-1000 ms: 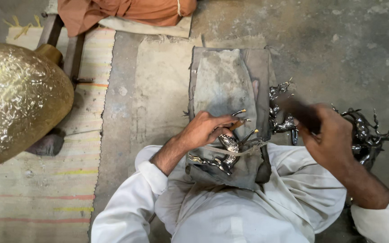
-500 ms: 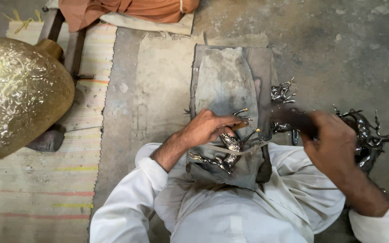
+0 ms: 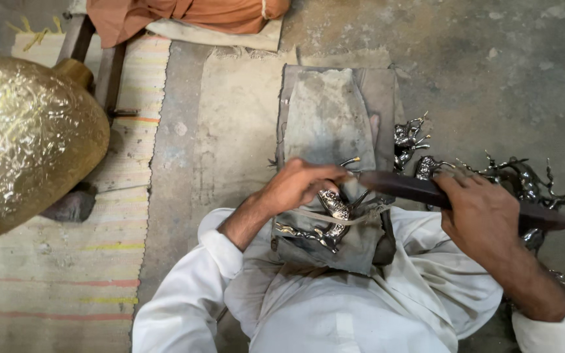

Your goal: The person sits cross-legged on the floor with a cloth-covered board on their lap and dresses cast metal horse figurines. They hold a small punch against the casting and strike it with a wooden mallet, repositioning the figurine and its wire ties between strikes, and occasionally set one figurine aside and pick up another from the pile beside them.

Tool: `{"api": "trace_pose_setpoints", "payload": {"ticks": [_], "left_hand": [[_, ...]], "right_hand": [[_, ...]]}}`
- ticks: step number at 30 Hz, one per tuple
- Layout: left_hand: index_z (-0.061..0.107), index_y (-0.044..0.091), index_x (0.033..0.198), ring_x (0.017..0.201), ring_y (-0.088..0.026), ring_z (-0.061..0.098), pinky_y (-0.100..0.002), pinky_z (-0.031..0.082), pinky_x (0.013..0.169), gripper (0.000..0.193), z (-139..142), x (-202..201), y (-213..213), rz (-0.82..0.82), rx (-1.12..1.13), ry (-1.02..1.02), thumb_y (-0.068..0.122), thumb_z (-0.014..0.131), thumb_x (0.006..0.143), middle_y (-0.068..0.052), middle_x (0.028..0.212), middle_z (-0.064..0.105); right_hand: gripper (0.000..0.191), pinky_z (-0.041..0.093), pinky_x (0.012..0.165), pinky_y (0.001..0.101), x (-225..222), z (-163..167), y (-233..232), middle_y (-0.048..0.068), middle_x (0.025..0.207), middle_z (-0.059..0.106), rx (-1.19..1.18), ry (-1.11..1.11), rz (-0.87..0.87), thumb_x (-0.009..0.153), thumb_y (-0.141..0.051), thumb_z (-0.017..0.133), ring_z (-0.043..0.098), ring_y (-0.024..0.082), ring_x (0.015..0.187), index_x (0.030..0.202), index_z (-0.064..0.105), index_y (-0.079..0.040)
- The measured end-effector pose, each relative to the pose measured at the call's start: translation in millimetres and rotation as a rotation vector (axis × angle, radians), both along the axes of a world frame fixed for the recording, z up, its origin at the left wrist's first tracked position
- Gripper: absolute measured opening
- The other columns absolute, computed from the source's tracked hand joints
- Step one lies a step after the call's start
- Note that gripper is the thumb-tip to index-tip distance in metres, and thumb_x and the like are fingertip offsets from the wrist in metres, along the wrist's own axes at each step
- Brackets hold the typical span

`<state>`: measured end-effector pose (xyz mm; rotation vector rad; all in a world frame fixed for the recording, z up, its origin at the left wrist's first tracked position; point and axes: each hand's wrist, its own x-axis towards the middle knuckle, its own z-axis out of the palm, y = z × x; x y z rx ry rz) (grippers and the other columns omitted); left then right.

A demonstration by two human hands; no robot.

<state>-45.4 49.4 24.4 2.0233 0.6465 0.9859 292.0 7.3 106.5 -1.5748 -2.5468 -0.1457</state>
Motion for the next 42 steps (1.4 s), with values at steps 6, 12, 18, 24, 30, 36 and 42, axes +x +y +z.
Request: {"api": "trace_pose_setpoints", "payload": {"ticks": [6,12,18,24,30,36,42], "left_hand": [[0.067,0.005,0.125,0.062,-0.003,0.058,-0.027,0.045,0.057,0.037,-2.3,2.4,-11.1,0.454,-0.312,-0.157,0.006,0.08,0.09,-0.007,0.09,0.082],[0.067,0.005,0.122,0.065,-0.008,0.068,-0.025,0.052,0.059,0.037,-13.5,20.8,-31.3,0.528,-0.286,-0.08,0.01,0.083,0.089,-0.01,0.087,0.082],[0.064,0.007,0.125,0.092,-0.017,0.082,-0.028,0.063,0.073,0.036,-17.2,26.3,-42.0,0.575,-0.271,-0.123,0.012,0.079,0.092,-0.011,0.098,0.081],[0.064,0.008,0.129,0.092,-0.024,0.081,-0.031,0.063,0.073,0.04,-10.6,27.5,-43.9,0.633,-0.181,-0.03,0.006,0.074,0.09,-0.012,0.1,0.08],[0.064,0.008,0.125,0.087,-0.028,0.08,-0.035,0.061,0.07,0.04,-2.6,27.9,-43.7,0.667,-0.182,0.033,0.012,0.08,0.089,-0.015,0.095,0.078],[0.065,0.008,0.125,0.092,-0.028,0.079,-0.035,0.062,0.072,0.04,-2.9,30.2,-43.5,0.671,-0.144,0.02,0.013,0.079,0.089,-0.015,0.097,0.078],[0.064,0.007,0.129,0.101,-0.029,0.077,-0.035,0.063,0.077,0.04,-7.0,29.0,-43.1,0.641,-0.132,0.007,0.01,0.076,0.09,-0.015,0.105,0.078]], "right_hand": [[0.041,0.053,0.077,0.0432,10.0,-17.2,9.6,0.013,0.09,0.072,-0.639,0.091,-0.431,0.087,-0.03,0.083,0.07,0.033,0.086,0.119,0.068,-0.01],[0.037,0.044,0.06,0.0359,5.3,-40.5,11.9,0.007,0.073,0.057,-0.737,0.572,-0.197,0.081,-0.025,0.079,0.051,0.015,0.068,0.109,0.066,-0.005],[0.038,0.045,0.06,0.0395,-12.9,-22.2,28.4,0.012,0.068,0.061,-0.701,0.24,-0.26,0.085,-0.033,0.083,0.056,0.022,0.061,0.108,0.067,-0.008],[0.039,0.053,0.066,0.039,-42.2,0.7,43.6,0.01,0.087,0.068,-0.241,0.583,-0.206,0.095,-0.031,0.077,0.068,0.025,0.074,0.122,0.062,-0.008],[0.046,0.053,0.082,0.0478,-54.9,27.8,73.1,0.013,0.094,0.071,-0.071,0.086,0.123,0.072,-0.01,0.079,0.068,0.034,0.097,0.116,0.068,-0.01],[0.043,0.053,0.081,0.0493,-56.3,41.6,83.7,0.011,0.096,0.072,-0.057,0.043,0.212,0.068,-0.008,0.076,0.068,0.035,0.098,0.11,0.066,-0.009],[0.04,0.053,0.083,0.0485,-50.6,41.4,86.4,0.011,0.095,0.071,-0.096,0.045,0.193,0.069,-0.006,0.074,0.067,0.035,0.097,0.108,0.065,-0.01]]}}
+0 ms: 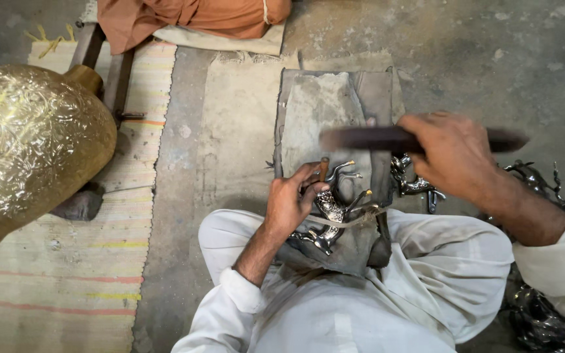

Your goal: The person sits cross-legged on the floor with a cloth-covered board on their lap and dresses cast metal horse figurines. They hold a small punch against the casting and strike it with a wooden mallet, repositioning the figurine and its wire ties between strikes, and occasionally set one figurine aside and pick up another from the pile beside them.

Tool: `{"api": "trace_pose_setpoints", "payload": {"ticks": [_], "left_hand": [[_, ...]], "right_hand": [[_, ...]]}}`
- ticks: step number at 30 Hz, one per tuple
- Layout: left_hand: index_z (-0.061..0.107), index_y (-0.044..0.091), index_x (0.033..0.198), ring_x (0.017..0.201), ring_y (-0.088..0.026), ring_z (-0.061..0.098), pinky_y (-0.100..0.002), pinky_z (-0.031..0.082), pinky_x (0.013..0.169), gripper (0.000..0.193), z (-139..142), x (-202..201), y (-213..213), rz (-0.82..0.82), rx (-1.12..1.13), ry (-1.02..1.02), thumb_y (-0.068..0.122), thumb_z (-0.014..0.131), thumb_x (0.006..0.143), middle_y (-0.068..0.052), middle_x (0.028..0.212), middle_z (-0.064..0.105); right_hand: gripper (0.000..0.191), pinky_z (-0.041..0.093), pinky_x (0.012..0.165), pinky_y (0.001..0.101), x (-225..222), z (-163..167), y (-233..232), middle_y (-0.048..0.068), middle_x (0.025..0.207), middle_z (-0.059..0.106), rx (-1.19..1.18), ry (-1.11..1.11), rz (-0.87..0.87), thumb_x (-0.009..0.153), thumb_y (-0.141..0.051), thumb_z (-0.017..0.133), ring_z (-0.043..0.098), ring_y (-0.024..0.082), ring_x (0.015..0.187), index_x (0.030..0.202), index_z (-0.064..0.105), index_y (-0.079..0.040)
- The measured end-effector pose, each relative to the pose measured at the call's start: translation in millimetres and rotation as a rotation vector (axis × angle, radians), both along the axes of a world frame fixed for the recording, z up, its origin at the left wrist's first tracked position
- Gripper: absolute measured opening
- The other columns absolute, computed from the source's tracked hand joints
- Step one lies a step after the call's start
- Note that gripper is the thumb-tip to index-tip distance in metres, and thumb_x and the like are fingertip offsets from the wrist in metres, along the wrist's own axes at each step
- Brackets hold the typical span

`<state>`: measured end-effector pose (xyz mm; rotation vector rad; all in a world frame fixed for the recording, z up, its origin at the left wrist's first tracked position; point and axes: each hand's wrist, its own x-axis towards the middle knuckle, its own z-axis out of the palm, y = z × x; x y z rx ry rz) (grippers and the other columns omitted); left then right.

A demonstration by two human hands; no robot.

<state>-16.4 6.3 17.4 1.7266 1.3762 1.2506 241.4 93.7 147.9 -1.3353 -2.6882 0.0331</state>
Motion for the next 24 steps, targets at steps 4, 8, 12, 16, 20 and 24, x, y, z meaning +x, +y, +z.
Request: {"api": "trace_pose_setpoints", "payload": {"ticks": [4,8,12,16,20,24], "left_hand": [[0.065,0.008,0.127,0.099,-0.028,0.078,-0.036,0.061,0.074,0.038,-0.5,-0.1,-0.3,0.0,-0.049,-0.01,0.012,0.078,0.091,-0.015,0.103,0.078],[0.065,0.007,0.128,0.099,-0.029,0.078,-0.036,0.062,0.075,0.038,-0.2,0.1,-0.2,-0.019,-0.05,-0.005,0.011,0.077,0.092,-0.016,0.104,0.078],[0.066,0.006,0.127,0.097,-0.028,0.079,-0.035,0.063,0.076,0.039,-0.4,-0.5,-0.2,-0.021,-0.045,-0.029,0.012,0.078,0.091,-0.017,0.102,0.077],[0.066,0.006,0.127,0.09,-0.028,0.08,-0.034,0.062,0.07,0.039,-1.3,0.0,-0.8,-0.014,-0.041,-0.006,0.011,0.078,0.09,-0.017,0.102,0.077],[0.066,0.006,0.125,0.089,-0.021,0.081,-0.031,0.064,0.07,0.035,-3.6,-1.4,-1.3,0.027,0.017,-0.1,0.012,0.078,0.093,-0.014,0.101,0.079],[0.064,0.006,0.124,0.075,-0.016,0.078,-0.029,0.059,0.062,0.039,-6.9,-1.9,-0.7,0.151,-0.142,-0.194,0.013,0.081,0.089,-0.013,0.09,0.081]], "right_hand": [[0.042,0.054,0.082,0.0481,1.8,-4.1,-0.5,0.012,0.093,0.07,0.025,-0.126,-0.004,0.066,-0.008,0.076,0.068,0.035,0.098,0.107,0.065,-0.01],[0.04,0.053,0.083,0.0487,5.2,-5.4,-2.4,0.014,0.092,0.069,-0.003,-0.025,-0.048,0.071,-0.01,0.078,0.067,0.036,0.096,0.109,0.065,-0.01],[0.048,0.054,0.078,0.0477,7.2,-6.2,-3.3,0.01,0.092,0.072,0.045,-0.098,-0.043,0.067,-0.009,0.077,0.069,0.034,0.097,0.114,0.067,-0.012],[0.043,0.054,0.077,0.0464,10.5,-9.3,-3.6,0.012,0.096,0.07,-0.074,-0.026,-0.163,0.079,-0.014,0.078,0.069,0.034,0.093,0.121,0.066,-0.012],[0.048,0.055,0.074,0.0487,15.0,-15.1,-4.1,0.012,0.092,0.073,0.043,-0.152,-0.002,0.068,-0.009,0.076,0.071,0.037,0.093,0.115,0.068,-0.012],[0.043,0.051,0.071,0.0542,21.3,-15.7,0.2,0.018,0.085,0.073,-0.266,-0.067,-0.155,0.074,-0.017,0.077,0.07,0.043,0.083,0.116,0.068,-0.012]]}}
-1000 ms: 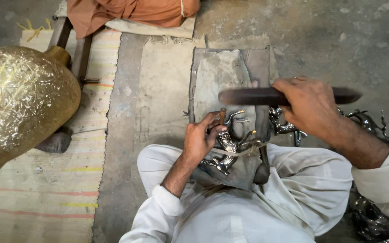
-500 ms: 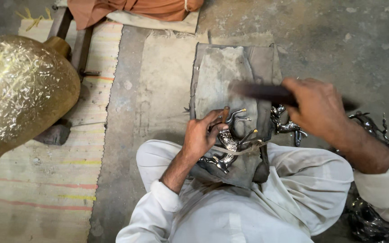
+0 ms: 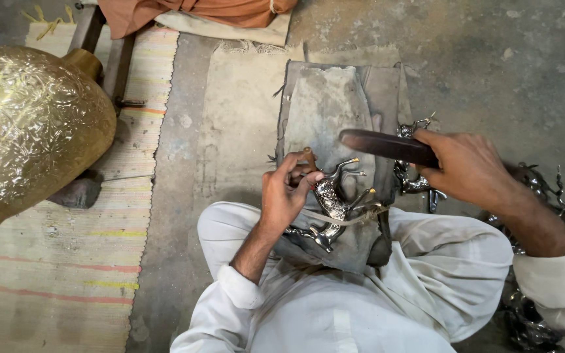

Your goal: The person sits cross-legged on the floor with a cloth-covered board on their lap and dresses cast metal horse figurines. They hold a small punch against the casting and strike it with a wooden mallet, repositioning the figurine and its wire ties between strikes, and occasionally set one figurine aside and pick up another from the pile beside them.

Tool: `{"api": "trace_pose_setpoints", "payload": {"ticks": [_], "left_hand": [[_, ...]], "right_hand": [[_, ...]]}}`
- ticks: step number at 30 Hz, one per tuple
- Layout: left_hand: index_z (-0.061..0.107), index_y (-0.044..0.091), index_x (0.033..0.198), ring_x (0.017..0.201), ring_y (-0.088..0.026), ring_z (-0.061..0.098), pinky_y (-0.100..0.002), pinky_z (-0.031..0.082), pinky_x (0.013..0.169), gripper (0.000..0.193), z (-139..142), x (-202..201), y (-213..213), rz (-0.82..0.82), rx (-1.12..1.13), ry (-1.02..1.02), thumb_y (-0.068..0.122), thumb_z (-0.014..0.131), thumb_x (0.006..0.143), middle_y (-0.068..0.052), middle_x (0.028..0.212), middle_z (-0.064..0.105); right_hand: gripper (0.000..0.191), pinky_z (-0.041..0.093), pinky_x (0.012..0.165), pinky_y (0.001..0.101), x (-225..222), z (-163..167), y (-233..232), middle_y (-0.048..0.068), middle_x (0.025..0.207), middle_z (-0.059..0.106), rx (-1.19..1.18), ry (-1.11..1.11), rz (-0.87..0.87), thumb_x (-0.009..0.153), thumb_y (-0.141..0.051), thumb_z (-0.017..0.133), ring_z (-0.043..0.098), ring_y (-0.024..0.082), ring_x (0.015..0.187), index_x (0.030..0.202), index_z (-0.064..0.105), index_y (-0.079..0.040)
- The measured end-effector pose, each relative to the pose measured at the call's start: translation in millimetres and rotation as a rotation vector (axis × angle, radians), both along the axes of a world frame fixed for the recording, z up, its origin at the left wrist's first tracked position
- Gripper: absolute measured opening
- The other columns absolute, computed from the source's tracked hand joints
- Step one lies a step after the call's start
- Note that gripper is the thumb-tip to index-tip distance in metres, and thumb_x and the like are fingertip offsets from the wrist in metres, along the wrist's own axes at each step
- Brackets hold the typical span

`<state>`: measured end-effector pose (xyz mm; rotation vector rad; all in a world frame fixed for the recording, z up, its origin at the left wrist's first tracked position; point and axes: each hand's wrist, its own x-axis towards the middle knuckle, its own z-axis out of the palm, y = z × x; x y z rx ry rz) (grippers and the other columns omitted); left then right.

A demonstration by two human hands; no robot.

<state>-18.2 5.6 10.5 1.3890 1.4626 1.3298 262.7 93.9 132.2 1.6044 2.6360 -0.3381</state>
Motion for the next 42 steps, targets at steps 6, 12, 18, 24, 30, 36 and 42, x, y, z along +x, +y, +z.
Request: {"api": "trace_pose_setpoints", "payload": {"ticks": [6,12,18,24,30,36,42], "left_hand": [[0.062,0.006,0.124,0.078,-0.013,0.079,-0.026,0.06,0.064,0.038,-0.6,5.1,-0.2,-0.072,0.037,0.014,0.013,0.08,0.091,-0.013,0.091,0.08],[0.065,0.006,0.123,0.053,-0.026,0.064,-0.036,0.049,0.052,0.038,5.7,9.5,-5.9,0.011,-0.089,0.228,0.018,0.082,0.091,-0.019,0.069,0.072],[0.061,0.007,0.124,0.053,-0.024,0.071,-0.036,0.051,0.05,0.038,5.1,11.9,-5.8,0.016,-0.063,0.213,0.02,0.079,0.092,-0.014,0.076,0.077],[0.061,0.006,0.123,0.067,-0.025,0.077,-0.035,0.055,0.055,0.037,2.0,12.5,-5.3,0.04,0.101,0.204,0.019,0.078,0.093,-0.014,0.085,0.078],[0.062,0.007,0.123,0.066,-0.025,0.077,-0.033,0.055,0.056,0.038,4.0,12.5,-5.0,0.039,0.051,0.194,0.02,0.079,0.092,-0.014,0.082,0.078],[0.062,0.007,0.123,0.068,-0.023,0.078,-0.033,0.056,0.056,0.037,4.4,13.8,-4.2,0.047,0.083,0.15,0.017,0.078,0.092,-0.013,0.086,0.078],[0.062,0.008,0.124,0.064,-0.024,0.076,-0.034,0.054,0.053,0.037,4.3,12.7,-3.9,0.031,0.084,0.181,0.017,0.079,0.092,-0.014,0.086,0.078]], "right_hand": [[0.039,0.052,0.07,0.0532,-4.3,-9.1,0.8,0.018,0.083,0.073,-0.109,0.036,-0.032,0.08,-0.032,0.078,0.07,0.042,0.082,0.112,0.067,-0.011],[0.039,0.052,0.07,0.0521,-10.2,-13.6,3.6,0.016,0.085,0.071,0.039,0.056,0.062,0.074,-0.019,0.079,0.069,0.041,0.082,0.111,0.069,-0.012],[0.036,0.052,0.077,0.0481,-31.8,0.0,7.8,0.012,0.087,0.068,0.301,0.181,0.175,0.075,-0.009,0.08,0.067,0.034,0.088,0.109,0.066,-0.008],[0.039,0.055,0.079,0.0447,-44.4,24.9,12.3,0.007,0.092,0.071,0.347,0.077,0.237,0.076,-0.009,0.08,0.067,0.03,0.093,0.112,0.066,-0.009],[0.043,0.056,0.077,0.0448,-46.3,32.7,17.4,0.007,0.093,0.072,0.329,-0.091,0.303,0.069,-0.014,0.081,0.069,0.031,0.097,0.109,0.066,-0.009],[0.038,0.056,0.079,0.0462,-39.6,28.8,24.0,0.012,0.09,0.069,0.273,0.01,0.186,0.076,-0.012,0.08,0.068,0.033,0.092,0.112,0.068,-0.01],[0.042,0.055,0.079,0.0471,-34.2,20.3,25.8,0.013,0.089,0.069,0.337,0.068,0.197,0.07,-0.01,0.079,0.068,0.034,0.093,0.11,0.067,-0.009]]}}
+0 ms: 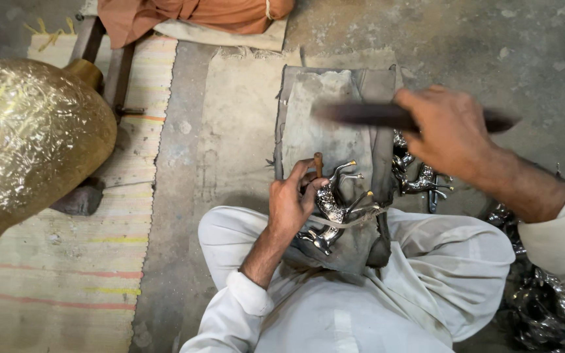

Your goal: The person sits cross-legged on the floor with a cloth-covered board on their lap and dresses cast metal horse figurines. They hold a small punch against the casting and strike it with a wooden mallet, repositioning the figurine and its wire ties between strikes, and occasionally set one figurine aside and pick up another from the pile beside them.

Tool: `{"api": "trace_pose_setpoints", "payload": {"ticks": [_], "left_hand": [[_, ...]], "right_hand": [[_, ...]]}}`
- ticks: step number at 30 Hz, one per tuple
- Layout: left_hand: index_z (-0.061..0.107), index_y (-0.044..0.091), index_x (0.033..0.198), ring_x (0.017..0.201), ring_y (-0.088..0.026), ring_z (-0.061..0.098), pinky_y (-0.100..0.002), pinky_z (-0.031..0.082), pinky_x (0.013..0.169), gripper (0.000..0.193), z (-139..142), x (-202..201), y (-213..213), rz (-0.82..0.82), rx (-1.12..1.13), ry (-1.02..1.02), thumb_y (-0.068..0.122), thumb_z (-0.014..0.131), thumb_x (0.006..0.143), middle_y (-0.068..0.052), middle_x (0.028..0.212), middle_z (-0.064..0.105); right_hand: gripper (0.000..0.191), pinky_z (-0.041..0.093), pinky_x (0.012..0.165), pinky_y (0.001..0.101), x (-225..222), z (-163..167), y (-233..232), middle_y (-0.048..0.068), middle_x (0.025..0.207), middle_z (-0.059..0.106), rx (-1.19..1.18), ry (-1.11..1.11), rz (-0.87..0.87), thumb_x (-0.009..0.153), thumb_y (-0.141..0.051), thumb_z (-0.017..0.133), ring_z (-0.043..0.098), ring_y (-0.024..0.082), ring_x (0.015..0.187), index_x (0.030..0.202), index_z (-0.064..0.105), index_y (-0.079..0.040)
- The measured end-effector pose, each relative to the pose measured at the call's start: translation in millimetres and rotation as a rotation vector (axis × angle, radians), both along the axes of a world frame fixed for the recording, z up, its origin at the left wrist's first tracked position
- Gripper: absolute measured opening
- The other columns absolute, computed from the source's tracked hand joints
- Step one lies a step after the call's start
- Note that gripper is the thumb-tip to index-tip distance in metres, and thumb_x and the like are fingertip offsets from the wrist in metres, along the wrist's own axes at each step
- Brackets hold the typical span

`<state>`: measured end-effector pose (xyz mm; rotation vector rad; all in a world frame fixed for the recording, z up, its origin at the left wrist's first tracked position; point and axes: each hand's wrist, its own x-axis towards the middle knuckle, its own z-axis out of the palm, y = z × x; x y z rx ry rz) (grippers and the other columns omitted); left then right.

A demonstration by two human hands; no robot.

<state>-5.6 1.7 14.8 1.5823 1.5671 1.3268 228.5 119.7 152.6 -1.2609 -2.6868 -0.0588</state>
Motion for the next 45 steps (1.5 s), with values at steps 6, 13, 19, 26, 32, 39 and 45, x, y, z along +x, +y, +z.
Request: {"api": "trace_pose_setpoints", "payload": {"ticks": [6,13,19,26,32,39,45], "left_hand": [[0.062,0.01,0.125,0.073,-0.024,0.079,-0.033,0.057,0.058,0.036,1.0,-1.4,-0.2,-0.043,0.104,-0.014,0.017,0.078,0.094,-0.013,0.09,0.078],[0.063,0.009,0.127,0.074,-0.026,0.078,-0.034,0.058,0.061,0.039,1.1,-2.6,-0.6,-0.063,0.027,0.022,0.014,0.078,0.091,-0.014,0.089,0.078],[0.063,0.009,0.127,0.079,-0.028,0.079,-0.034,0.059,0.063,0.037,-0.2,-5.6,-1.5,-0.089,0.035,0.018,0.013,0.078,0.092,-0.014,0.091,0.078],[0.064,0.009,0.127,0.076,-0.03,0.078,-0.035,0.057,0.062,0.038,1.4,-7.5,-1.1,-0.082,0.022,0.03,0.013,0.079,0.092,-0.015,0.089,0.077],[0.066,0.01,0.129,0.072,-0.028,0.077,-0.034,0.058,0.061,0.041,1.2,-9.4,-2.1,-0.115,-0.016,0.044,0.01,0.079,0.09,-0.015,0.089,0.078],[0.063,0.006,0.127,0.086,-0.024,0.081,-0.031,0.061,0.065,0.039,-5.1,-8.2,-2.2,-0.117,0.045,-0.013,0.005,0.077,0.09,-0.014,0.1,0.079],[0.063,0.005,0.128,0.082,-0.021,0.081,-0.03,0.06,0.065,0.041,-10.7,-8.7,-4.3,-0.127,0.035,-0.008,0.004,0.078,0.09,-0.014,0.1,0.079]], "right_hand": [[0.04,0.056,0.08,0.0454,3.0,0.5,-0.4,0.009,0.088,0.071,0.035,-0.136,0.032,0.065,-0.009,0.079,0.069,0.033,0.092,0.103,0.067,-0.011],[0.036,0.055,0.077,0.0444,7.8,-5.5,-4.2,0.01,0.092,0.072,0.039,-0.097,-0.015,0.071,-0.008,0.077,0.069,0.032,0.095,0.106,0.067,-0.011],[0.042,0.055,0.076,0.0448,9.0,-5.4,-4.6,0.009,0.09,0.072,0.043,-0.232,-0.019,0.063,-0.008,0.08,0.069,0.033,0.096,0.103,0.067,-0.011],[0.04,0.054,0.076,0.047,9.0,-3.0,-4.4,0.01,0.092,0.07,-0.01,-0.083,-0.021,0.07,-0.01,0.079,0.068,0.034,0.094,0.108,0.067,-0.01],[0.039,0.053,0.08,0.0503,11.1,-10.0,-10.5,0.01,0.092,0.071,0.033,-0.098,-0.026,0.07,-0.007,0.077,0.069,0.035,0.094,0.107,0.066,-0.01],[0.032,0.057,0.079,0.0421,17.4,-3.5,-12.2,0.009,0.094,0.07,-0.374,0.425,-0.319,0.09,-0.021,0.076,0.072,0.029,0.087,0.116,0.061,-0.009],[0.041,0.058,0.078,0.0437,10.4,-10.1,-17.7,0.009,0.093,0.074,0.033,-0.262,0.006,0.068,-0.009,0.078,0.072,0.032,0.095,0.107,0.067,-0.011]]}}
